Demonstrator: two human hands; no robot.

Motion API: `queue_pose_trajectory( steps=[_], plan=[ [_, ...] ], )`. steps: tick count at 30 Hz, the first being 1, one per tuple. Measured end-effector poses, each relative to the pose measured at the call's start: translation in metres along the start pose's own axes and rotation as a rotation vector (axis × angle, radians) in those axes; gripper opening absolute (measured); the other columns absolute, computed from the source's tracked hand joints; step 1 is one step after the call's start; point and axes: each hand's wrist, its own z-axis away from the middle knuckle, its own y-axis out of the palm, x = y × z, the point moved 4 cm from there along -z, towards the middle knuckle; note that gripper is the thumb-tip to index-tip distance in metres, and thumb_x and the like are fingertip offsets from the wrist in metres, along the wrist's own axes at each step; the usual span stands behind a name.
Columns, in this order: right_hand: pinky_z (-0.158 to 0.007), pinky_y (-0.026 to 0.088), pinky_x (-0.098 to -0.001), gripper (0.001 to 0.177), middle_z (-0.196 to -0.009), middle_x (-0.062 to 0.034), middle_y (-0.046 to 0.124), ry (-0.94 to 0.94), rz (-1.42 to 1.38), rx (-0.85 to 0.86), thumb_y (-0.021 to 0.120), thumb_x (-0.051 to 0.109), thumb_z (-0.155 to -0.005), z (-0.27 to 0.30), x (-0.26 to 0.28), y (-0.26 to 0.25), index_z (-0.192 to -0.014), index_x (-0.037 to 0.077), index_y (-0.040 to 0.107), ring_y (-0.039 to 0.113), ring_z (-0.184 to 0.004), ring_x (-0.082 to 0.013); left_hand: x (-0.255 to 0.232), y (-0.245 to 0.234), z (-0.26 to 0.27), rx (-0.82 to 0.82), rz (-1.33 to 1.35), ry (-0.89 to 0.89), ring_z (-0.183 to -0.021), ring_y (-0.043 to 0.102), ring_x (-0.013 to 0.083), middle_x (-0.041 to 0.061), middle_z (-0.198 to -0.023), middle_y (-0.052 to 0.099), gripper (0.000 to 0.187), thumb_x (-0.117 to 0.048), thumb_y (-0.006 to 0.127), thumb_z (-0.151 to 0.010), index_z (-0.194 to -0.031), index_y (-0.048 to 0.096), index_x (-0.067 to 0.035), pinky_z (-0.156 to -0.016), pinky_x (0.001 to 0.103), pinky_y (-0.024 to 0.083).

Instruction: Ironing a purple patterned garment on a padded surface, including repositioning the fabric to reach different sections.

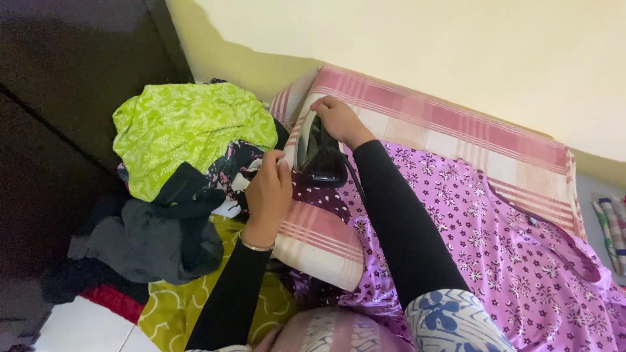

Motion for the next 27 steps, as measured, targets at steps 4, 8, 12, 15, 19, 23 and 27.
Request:
queue_pose_trajectory(
  steps=[4, 8, 12, 15, 19, 23, 27],
  plan=[
    [-0.091, 0.041, -0.0408, 0.032, -0.098, -0.0110, 0.062, 0.005, -0.001, -0.013, 0.042, 0.031, -0.079, -0.007, -0.009, 0.004, -0.101, 0.022, 0.064, 0.055, -0.104, -0.0293, -0.001, -0.003, 0.003, -0.102, 0.064, 0.035, -0.076, 0.062, 0.0328, 0.011, -0.081, 0.064, 0.019, -0.023, 0.035, -0.093, -0.107, 0.044, -0.015, -0.065, 0.044, 0.049],
    [-0.092, 0.041, -0.0413, 0.033, -0.100, -0.0133, 0.062, 0.014, 0.003, -0.006, 0.041, 0.031, -0.080, 0.007, -0.003, 0.004, -0.102, 0.021, 0.063, 0.054, -0.106, -0.0311, -0.003, -0.006, 0.004, -0.241, 0.110, 0.095, -0.075, 0.062, 0.0326, 0.010, -0.080, 0.062, 0.019, -0.025, 0.035, -0.094, -0.107, 0.046, -0.016, -0.064, 0.044, 0.049],
    [-0.094, 0.040, -0.0419, 0.034, -0.103, -0.0143, 0.061, 0.029, 0.011, 0.032, 0.040, 0.033, -0.081, 0.025, 0.003, 0.007, -0.104, 0.021, 0.062, 0.053, -0.108, -0.0325, 0.000, -0.005, 0.007, -0.335, 0.140, 0.114, -0.076, 0.061, 0.0325, 0.007, -0.080, 0.062, 0.016, -0.025, 0.037, -0.094, -0.105, 0.047, -0.018, -0.065, 0.043, 0.049],
    [-0.092, 0.041, -0.0414, 0.034, -0.100, -0.0128, 0.062, 0.020, -0.012, 0.024, 0.040, 0.032, -0.081, 0.033, 0.001, 0.012, -0.105, 0.020, 0.061, 0.055, -0.105, -0.0317, 0.006, -0.002, 0.003, -0.356, 0.140, 0.126, -0.075, 0.062, 0.0301, 0.004, -0.081, 0.064, 0.018, -0.028, 0.037, -0.093, -0.104, 0.049, -0.019, -0.065, 0.042, 0.050],
    [-0.096, 0.038, -0.0437, 0.037, -0.107, -0.0155, 0.060, 0.024, 0.046, 0.064, 0.040, 0.037, -0.082, 0.049, 0.009, 0.012, -0.110, 0.020, 0.058, 0.052, -0.109, -0.0349, 0.011, 0.004, 0.002, -0.396, 0.098, 0.153, -0.078, 0.062, 0.0271, 0.002, -0.083, 0.064, 0.016, -0.029, 0.042, -0.092, -0.103, 0.051, -0.022, -0.068, 0.040, 0.049],
    [-0.096, 0.039, -0.0450, 0.041, -0.109, -0.0198, 0.059, 0.002, 0.093, 0.104, 0.039, 0.038, -0.082, 0.049, 0.007, 0.008, -0.112, 0.015, 0.055, 0.051, -0.110, -0.0374, 0.010, 0.010, 0.001, -0.358, 0.026, 0.247, -0.076, 0.062, 0.0290, 0.005, -0.080, 0.062, 0.015, -0.028, 0.045, -0.091, -0.101, 0.053, -0.020, -0.067, 0.041, 0.049],
    [-0.091, 0.041, -0.0489, 0.052, -0.109, -0.0257, 0.056, 0.045, 0.269, 0.084, 0.044, 0.041, -0.080, 0.012, -0.028, 0.002, -0.118, 0.006, 0.044, 0.053, -0.107, -0.0387, 0.021, 0.035, -0.006, -0.097, -0.111, 0.367, -0.075, 0.062, 0.0307, 0.006, -0.072, 0.059, 0.018, -0.035, 0.051, -0.086, -0.098, 0.052, -0.021, -0.068, 0.043, 0.049]
  ],
)
